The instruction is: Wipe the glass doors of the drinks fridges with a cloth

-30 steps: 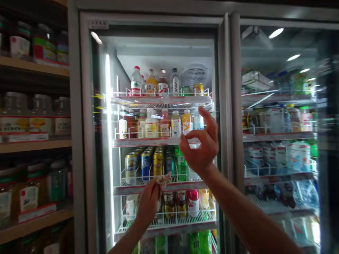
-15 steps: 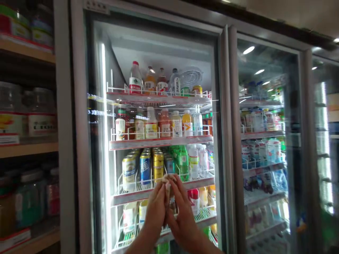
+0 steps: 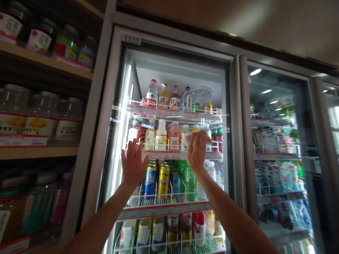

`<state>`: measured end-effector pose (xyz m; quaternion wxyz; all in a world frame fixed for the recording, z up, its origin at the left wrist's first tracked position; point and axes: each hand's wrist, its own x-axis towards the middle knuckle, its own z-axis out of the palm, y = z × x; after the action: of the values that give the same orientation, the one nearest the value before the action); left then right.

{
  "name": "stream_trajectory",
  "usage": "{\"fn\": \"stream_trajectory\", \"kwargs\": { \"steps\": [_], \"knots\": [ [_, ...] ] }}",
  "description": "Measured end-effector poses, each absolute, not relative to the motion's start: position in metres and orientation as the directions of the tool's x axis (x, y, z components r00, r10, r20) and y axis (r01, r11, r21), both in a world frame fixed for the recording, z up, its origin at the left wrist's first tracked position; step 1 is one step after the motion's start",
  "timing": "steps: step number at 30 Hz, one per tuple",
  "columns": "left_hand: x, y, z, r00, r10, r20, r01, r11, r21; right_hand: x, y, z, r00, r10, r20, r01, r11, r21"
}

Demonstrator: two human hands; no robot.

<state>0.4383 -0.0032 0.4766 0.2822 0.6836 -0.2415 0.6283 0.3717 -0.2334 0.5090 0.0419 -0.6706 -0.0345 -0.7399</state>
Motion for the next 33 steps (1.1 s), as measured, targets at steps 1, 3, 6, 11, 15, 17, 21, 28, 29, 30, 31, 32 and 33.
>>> {"fn": "stream_trajectory", "kwargs": {
  "steps": [1,3,6,11,15,17,21,28,29,30,31,32,33],
  "knots": [
    [0.443,-0.005,0.480,0.081,0.011,0.997,-0.665,-0.744,0.063,0.381,-0.220,0.504,-0.039,0.103,0.994,0.092,-0.990,0.106],
    [0.449,-0.008,0.481,0.041,-0.009,0.999,-0.632,-0.775,0.019,0.391,-0.207,0.496,0.124,0.371,0.920,0.093,-0.928,0.361],
    [0.455,-0.008,0.476,-0.026,-0.048,0.999,-0.590,-0.805,-0.054,0.388,-0.238,0.507,0.145,0.382,0.913,0.010,-0.923,0.384],
    [0.460,-0.005,0.471,-0.111,-0.067,0.992,-0.545,-0.830,-0.117,0.383,-0.276,0.542,-0.188,-0.168,0.968,-0.085,-0.979,-0.186],
    [0.461,-0.006,0.472,-0.130,-0.063,0.990,-0.548,-0.827,-0.125,0.392,-0.228,0.520,0.045,0.295,0.954,-0.052,-0.953,0.297],
    [0.461,-0.005,0.472,-0.122,-0.074,0.990,-0.553,-0.823,-0.130,0.388,-0.231,0.513,0.097,0.348,0.932,-0.066,-0.932,0.355],
    [0.460,-0.003,0.470,-0.098,-0.104,0.990,-0.564,-0.814,-0.141,0.366,-0.308,0.530,-0.169,-0.086,0.982,-0.163,-0.980,-0.114],
    [0.461,-0.004,0.470,-0.129,-0.101,0.987,-0.582,-0.798,-0.158,0.384,-0.310,0.557,-0.140,0.039,0.989,-0.158,-0.987,0.017],
    [0.462,-0.003,0.469,-0.132,-0.101,0.986,-0.582,-0.797,-0.160,0.386,-0.304,0.561,-0.076,0.121,0.990,-0.149,-0.983,0.109],
    [0.462,-0.003,0.468,-0.135,-0.103,0.986,-0.581,-0.797,-0.162,0.387,-0.303,0.565,-0.041,0.153,0.987,-0.149,-0.978,0.146],
    [0.462,-0.003,0.467,-0.138,-0.105,0.985,-0.580,-0.798,-0.166,0.385,-0.306,0.572,-0.038,0.138,0.990,-0.160,-0.979,0.130],
    [0.461,-0.002,0.466,-0.145,-0.105,0.984,-0.577,-0.799,-0.170,0.381,-0.312,0.580,-0.068,0.081,0.994,-0.178,-0.982,0.067],
    [0.461,-0.002,0.467,-0.155,-0.101,0.983,-0.572,-0.802,-0.173,0.377,-0.320,0.588,-0.121,0.000,0.993,-0.197,-0.980,-0.024]
  ]
}}
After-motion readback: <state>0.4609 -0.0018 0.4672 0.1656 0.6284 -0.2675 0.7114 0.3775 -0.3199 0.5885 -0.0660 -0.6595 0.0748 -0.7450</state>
